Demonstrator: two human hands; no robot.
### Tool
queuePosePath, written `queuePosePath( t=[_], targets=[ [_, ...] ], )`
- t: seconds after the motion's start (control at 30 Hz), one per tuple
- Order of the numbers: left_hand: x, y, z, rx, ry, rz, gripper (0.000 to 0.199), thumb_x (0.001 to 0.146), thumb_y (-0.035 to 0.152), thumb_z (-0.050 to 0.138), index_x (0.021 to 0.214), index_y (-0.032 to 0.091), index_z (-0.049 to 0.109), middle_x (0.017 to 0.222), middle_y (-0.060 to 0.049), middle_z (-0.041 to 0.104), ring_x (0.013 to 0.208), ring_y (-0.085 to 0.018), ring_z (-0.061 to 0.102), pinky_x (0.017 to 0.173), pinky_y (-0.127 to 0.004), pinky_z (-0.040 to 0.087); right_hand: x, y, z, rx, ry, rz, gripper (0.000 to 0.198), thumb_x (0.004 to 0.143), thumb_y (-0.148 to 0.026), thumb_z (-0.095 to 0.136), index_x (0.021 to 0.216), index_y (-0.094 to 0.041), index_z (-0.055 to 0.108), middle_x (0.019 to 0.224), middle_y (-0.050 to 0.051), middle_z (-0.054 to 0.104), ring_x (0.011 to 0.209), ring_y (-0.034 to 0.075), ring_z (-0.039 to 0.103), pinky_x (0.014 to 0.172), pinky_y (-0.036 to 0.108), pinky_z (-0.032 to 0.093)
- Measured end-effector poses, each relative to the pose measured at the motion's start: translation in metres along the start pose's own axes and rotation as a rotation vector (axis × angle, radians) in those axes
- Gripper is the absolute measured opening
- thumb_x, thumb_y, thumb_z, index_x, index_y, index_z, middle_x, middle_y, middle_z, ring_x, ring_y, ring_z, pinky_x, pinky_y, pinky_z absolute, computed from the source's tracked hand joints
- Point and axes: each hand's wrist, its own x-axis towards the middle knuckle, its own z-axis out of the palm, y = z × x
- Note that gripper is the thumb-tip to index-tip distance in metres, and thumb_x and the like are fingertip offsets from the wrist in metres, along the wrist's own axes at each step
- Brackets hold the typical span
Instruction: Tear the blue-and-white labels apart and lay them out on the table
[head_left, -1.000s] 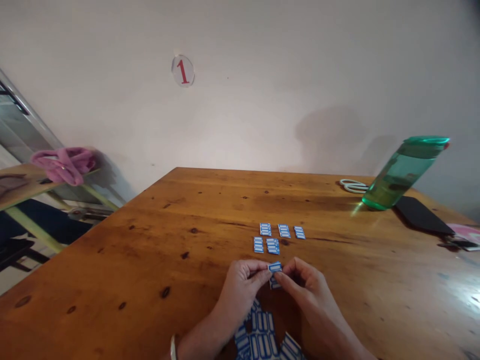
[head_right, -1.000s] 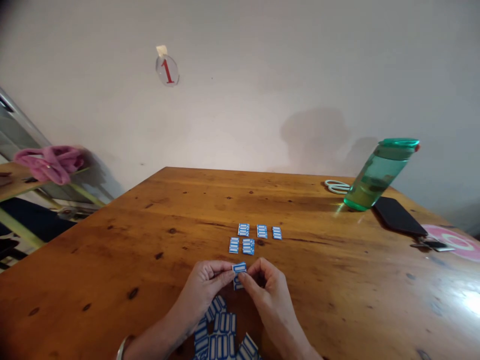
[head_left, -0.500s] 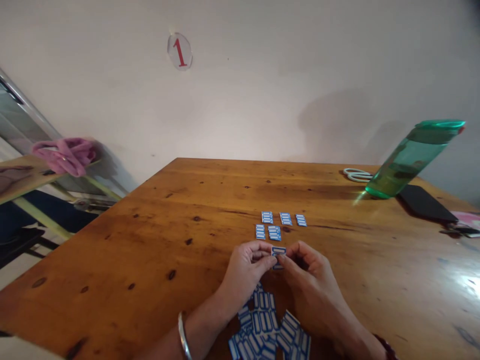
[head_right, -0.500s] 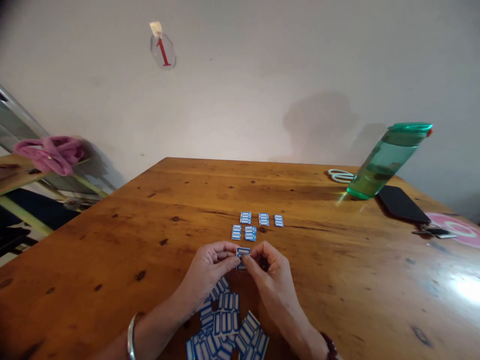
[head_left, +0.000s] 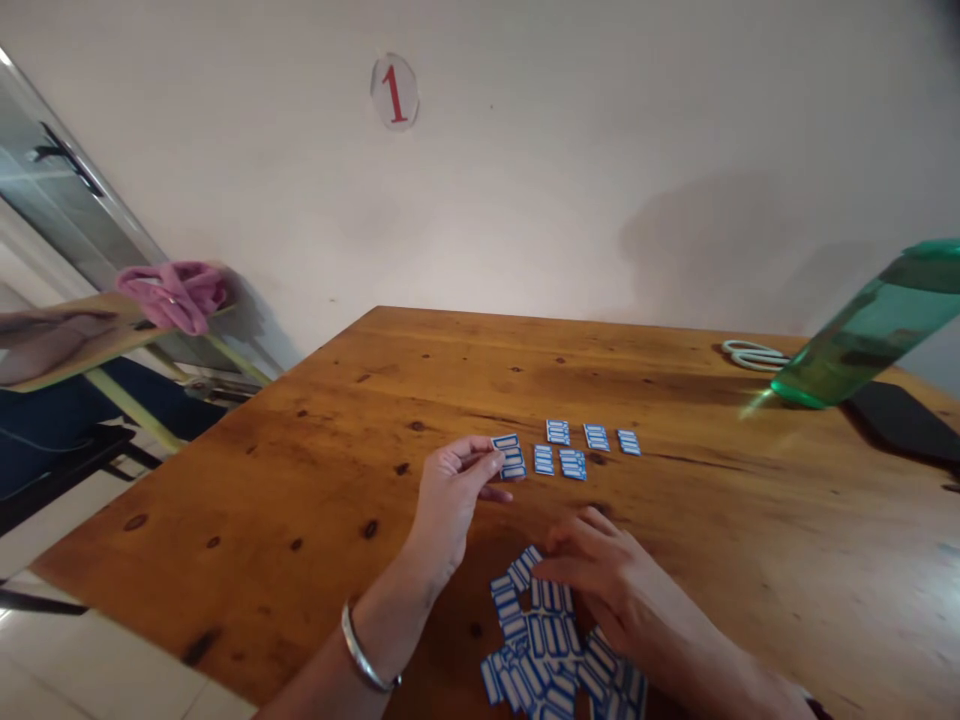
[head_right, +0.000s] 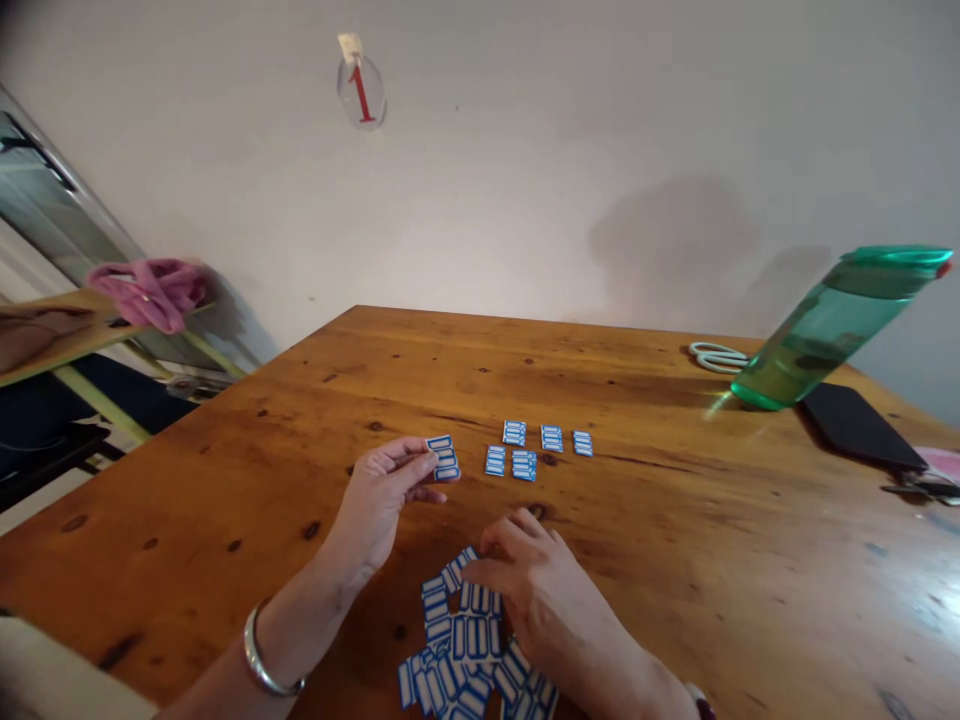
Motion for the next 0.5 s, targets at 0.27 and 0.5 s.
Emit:
queuePosePath(
  t=[0.27, 0.5],
  targets=[
    [0.000, -0.001, 0.001, 0.018, -0.015, -0.010, 0.008, 0.064, 0.020, 0.064, 0.068, 0.014, 0.061, 0.064, -0.001, 0.065, 0.058, -0.014, 0.062, 0.046, -0.022, 0.050, -0.002, 0.004, 0.003, -0.115, -0.044, 0.120, 0.028, 0.079, -0.014, 0.050, 0.100, -0.029, 0.061, 0.102, 0.006, 0.055, 0.095, 0.024, 0.048, 0.075, 0.038, 0.042],
    [0.000, -0.001, 0.001, 0.008, -0.006, -0.004, 0.010, 0.063, 0.020, 0.064, 0.070, 0.013, 0.062, 0.067, -0.002, 0.066, 0.060, -0.014, 0.062, 0.047, -0.022, 0.050, -0.001, 0.002, 0.010, -0.160, 0.090, 0.293, 0.008, 0.080, -0.027, 0.052, 0.079, -0.021, 0.058, 0.084, 0.005, 0.058, 0.079, 0.022, 0.053, 0.067, 0.036, 0.043]
  ],
)
